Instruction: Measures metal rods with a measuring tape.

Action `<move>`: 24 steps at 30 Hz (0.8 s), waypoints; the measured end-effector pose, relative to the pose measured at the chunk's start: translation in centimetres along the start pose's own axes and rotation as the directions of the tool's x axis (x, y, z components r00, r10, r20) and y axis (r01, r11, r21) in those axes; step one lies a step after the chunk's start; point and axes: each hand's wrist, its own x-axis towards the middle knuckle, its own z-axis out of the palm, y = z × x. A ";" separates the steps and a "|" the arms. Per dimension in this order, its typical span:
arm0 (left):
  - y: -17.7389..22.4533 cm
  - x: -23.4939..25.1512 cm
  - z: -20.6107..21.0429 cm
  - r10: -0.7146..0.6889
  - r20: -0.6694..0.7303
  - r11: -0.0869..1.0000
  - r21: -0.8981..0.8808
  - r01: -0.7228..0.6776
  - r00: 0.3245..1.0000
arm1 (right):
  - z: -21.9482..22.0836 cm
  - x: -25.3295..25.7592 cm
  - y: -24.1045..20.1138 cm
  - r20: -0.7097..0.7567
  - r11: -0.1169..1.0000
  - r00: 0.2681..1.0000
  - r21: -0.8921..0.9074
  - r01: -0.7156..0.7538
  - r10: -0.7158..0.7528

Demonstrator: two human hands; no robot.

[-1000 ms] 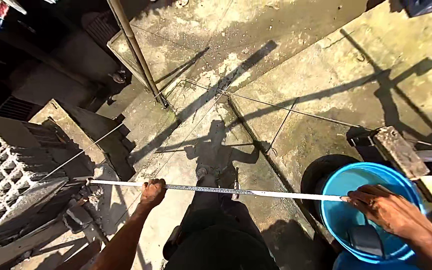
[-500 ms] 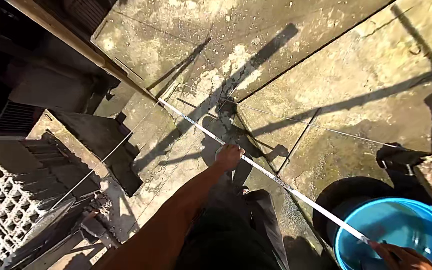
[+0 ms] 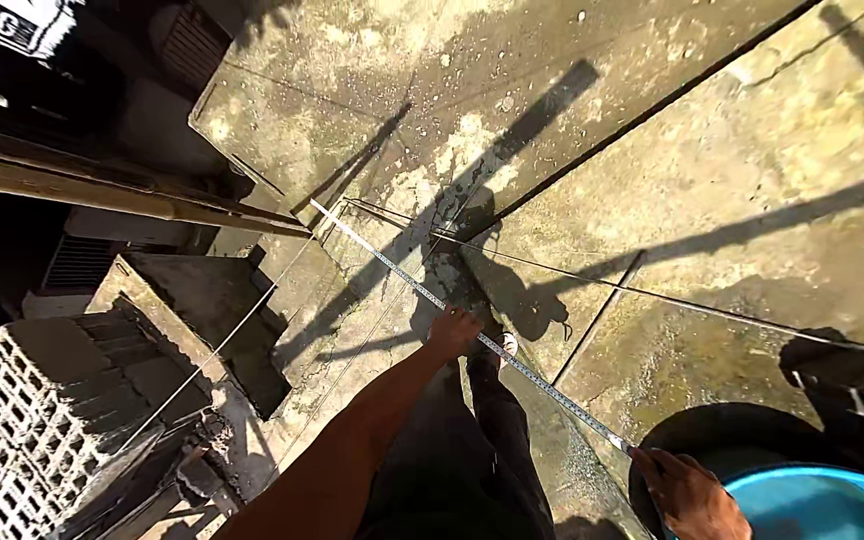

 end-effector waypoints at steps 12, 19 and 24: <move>-1.1 6.6 -3.4 0.100 0.006 0.987 -0.129 -0.098 0.995 | -6.3 4.1 -1.2 0.008 0.997 0.999 -0.063 -0.049 0.050; -3.9 7.6 -5.4 0.117 0.016 0.984 -0.140 -0.113 0.993 | -9.3 6.0 -4.1 0.031 0.994 0.997 -0.086 -0.073 0.076; -4.8 7.8 -5.8 0.117 0.009 0.981 -0.154 -0.114 0.993 | -10.7 6.5 -5.4 0.041 0.992 0.996 -0.098 -0.077 0.081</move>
